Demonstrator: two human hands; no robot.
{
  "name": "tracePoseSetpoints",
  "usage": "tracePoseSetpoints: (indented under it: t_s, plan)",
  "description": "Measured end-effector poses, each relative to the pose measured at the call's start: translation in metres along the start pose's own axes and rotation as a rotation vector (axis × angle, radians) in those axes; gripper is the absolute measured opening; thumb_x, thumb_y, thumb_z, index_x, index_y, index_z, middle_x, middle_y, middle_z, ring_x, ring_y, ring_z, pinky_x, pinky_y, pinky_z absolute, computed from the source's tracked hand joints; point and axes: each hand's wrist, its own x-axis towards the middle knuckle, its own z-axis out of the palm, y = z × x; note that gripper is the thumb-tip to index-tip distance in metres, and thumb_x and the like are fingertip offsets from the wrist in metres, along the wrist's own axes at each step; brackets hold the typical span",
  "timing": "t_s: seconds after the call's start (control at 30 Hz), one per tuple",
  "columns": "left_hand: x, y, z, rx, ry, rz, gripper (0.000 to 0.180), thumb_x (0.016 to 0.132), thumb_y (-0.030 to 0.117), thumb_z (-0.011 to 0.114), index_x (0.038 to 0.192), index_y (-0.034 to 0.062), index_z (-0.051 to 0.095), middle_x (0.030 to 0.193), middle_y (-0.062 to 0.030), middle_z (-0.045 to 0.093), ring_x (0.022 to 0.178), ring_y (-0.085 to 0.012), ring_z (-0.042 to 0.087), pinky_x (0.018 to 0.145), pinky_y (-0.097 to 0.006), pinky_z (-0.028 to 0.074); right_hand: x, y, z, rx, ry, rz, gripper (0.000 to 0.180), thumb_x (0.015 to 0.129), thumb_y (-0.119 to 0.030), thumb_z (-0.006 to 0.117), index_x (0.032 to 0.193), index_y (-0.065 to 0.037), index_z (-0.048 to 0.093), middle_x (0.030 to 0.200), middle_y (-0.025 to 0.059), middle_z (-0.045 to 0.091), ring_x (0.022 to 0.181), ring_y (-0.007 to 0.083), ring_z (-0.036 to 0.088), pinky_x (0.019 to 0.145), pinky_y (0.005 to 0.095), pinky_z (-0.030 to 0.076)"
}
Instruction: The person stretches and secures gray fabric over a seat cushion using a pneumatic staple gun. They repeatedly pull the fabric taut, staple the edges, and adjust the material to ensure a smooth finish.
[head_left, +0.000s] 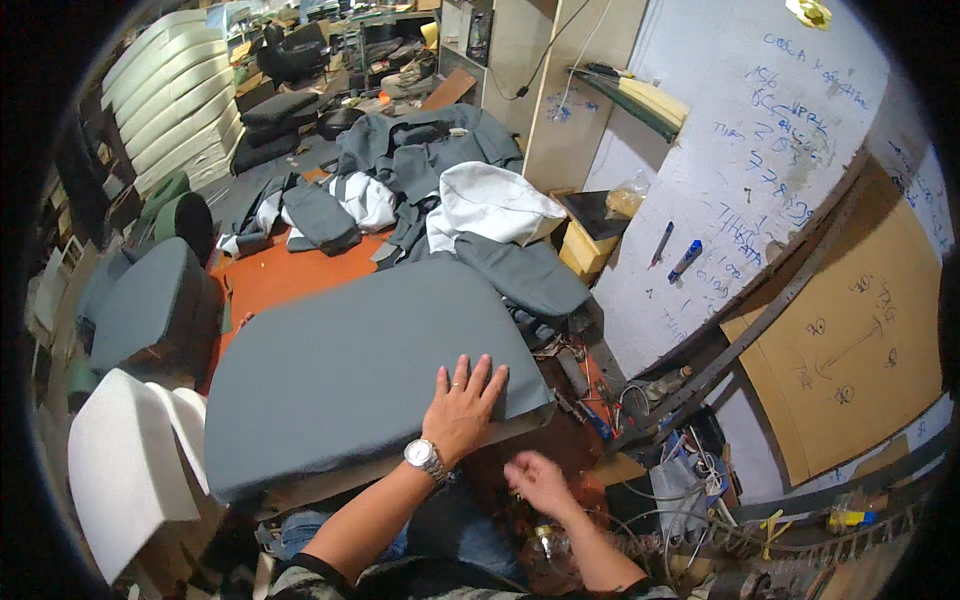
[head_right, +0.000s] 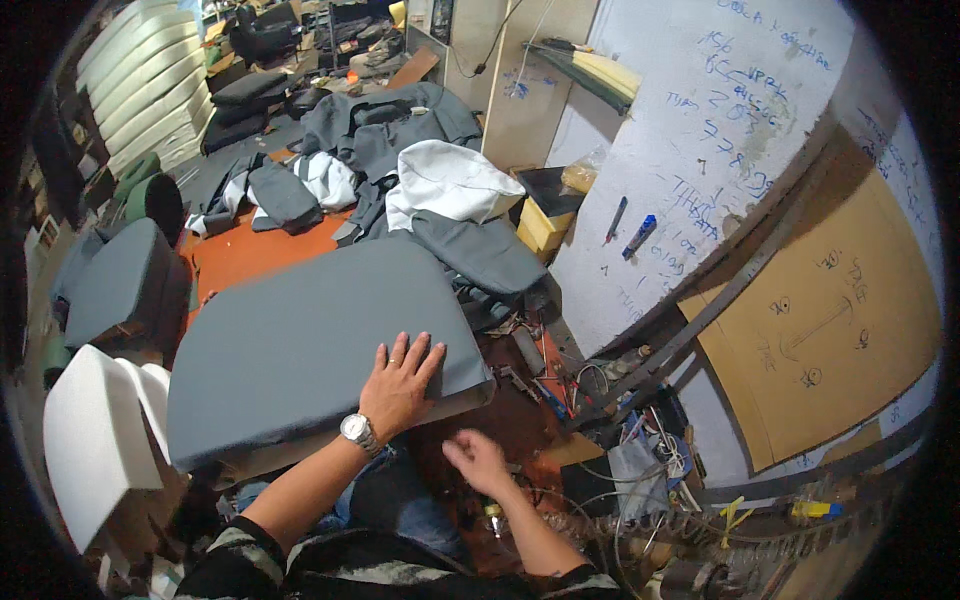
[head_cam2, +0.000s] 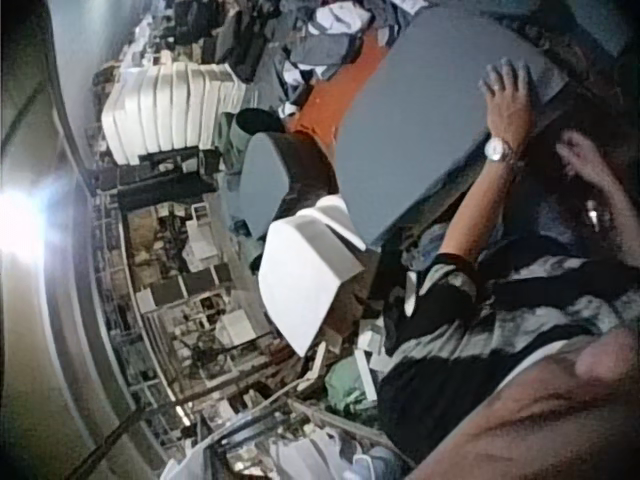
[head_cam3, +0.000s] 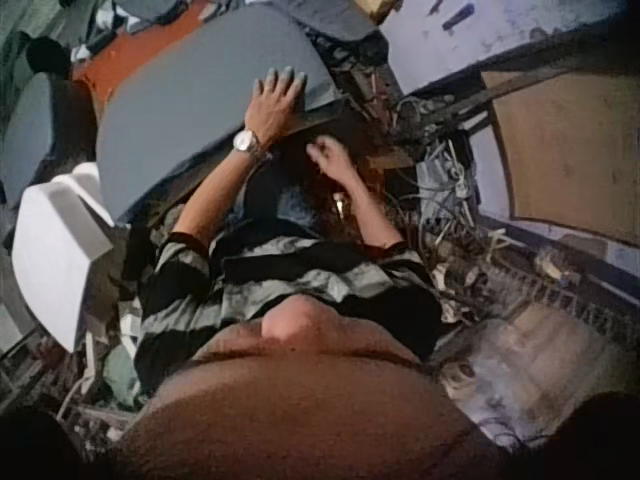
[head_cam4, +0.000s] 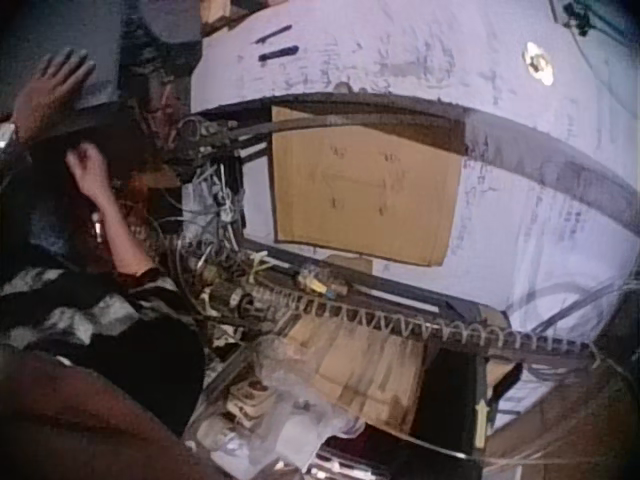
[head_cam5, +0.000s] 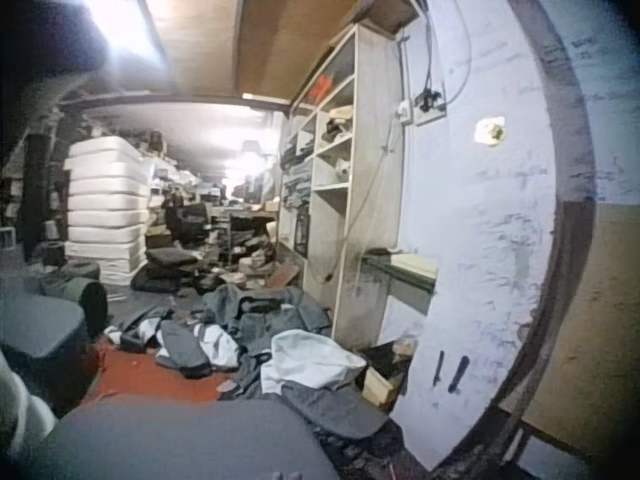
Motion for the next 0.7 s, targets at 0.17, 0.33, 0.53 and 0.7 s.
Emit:
tracePoseSetpoints:
  t_s: [0.17,0.33,0.53,0.7]
  plan:
    - [0.002,0.002,0.0,-0.029,0.035,0.0,0.072,0.089,0.03,0.07,0.154,0.0129,0.044,0.16,-0.016,0.044,0.148,-0.038,0.041,0.117,-0.061,0.035,0.071,-0.092,0.012,0.611,0.383,0.051,0.036,0.103,-0.04,0.065,0.113,-0.006,0.063,0.09,0.001,0.065,0.065,0.0116,0.061,0.051,0.0258,0.048]
    - [0.004,-0.007,0.0,-0.124,0.011,0.033,0.069,0.09,0.025,0.066,0.154,0.0133,0.044,0.162,-0.012,0.043,0.15,-0.0296,0.04,0.12,-0.058,0.034,0.077,-0.117,0.018,0.497,0.4,-0.001,0.039,0.103,-0.046,0.064,0.101,-0.007,0.061,0.076,-0.0024,0.057,0.051,0.0095,0.046,0.046,0.0257,0.037]
    - [-0.006,-0.004,-0.002,-0.079,0.06,0.094,0.06,0.096,0.018,0.058,0.155,0.0201,0.045,0.163,-0.0088,0.042,0.149,-0.029,0.042,0.119,-0.057,0.036,0.051,-0.12,0.019,0.573,0.373,-0.023,0.046,0.103,-0.05,0.062,0.08,-0.01,0.057,0.067,-0.0036,0.048,0.053,0.0101,0.044,0.047,0.0286,0.036]
    - [-0.006,-0.004,-0.004,-0.033,0.078,0.119,0.061,0.098,0.02,0.058,0.157,0.0252,0.043,0.163,-0.0085,0.042,0.147,-0.0341,0.043,0.117,-0.059,0.038,0.048,-0.114,0.022,0.642,0.342,-0.139,0.035,0.105,-0.042,0.061,0.086,-0.013,0.053,0.064,-0.0052,0.043,0.05,0.0068,0.04,0.047,0.0258,0.034]
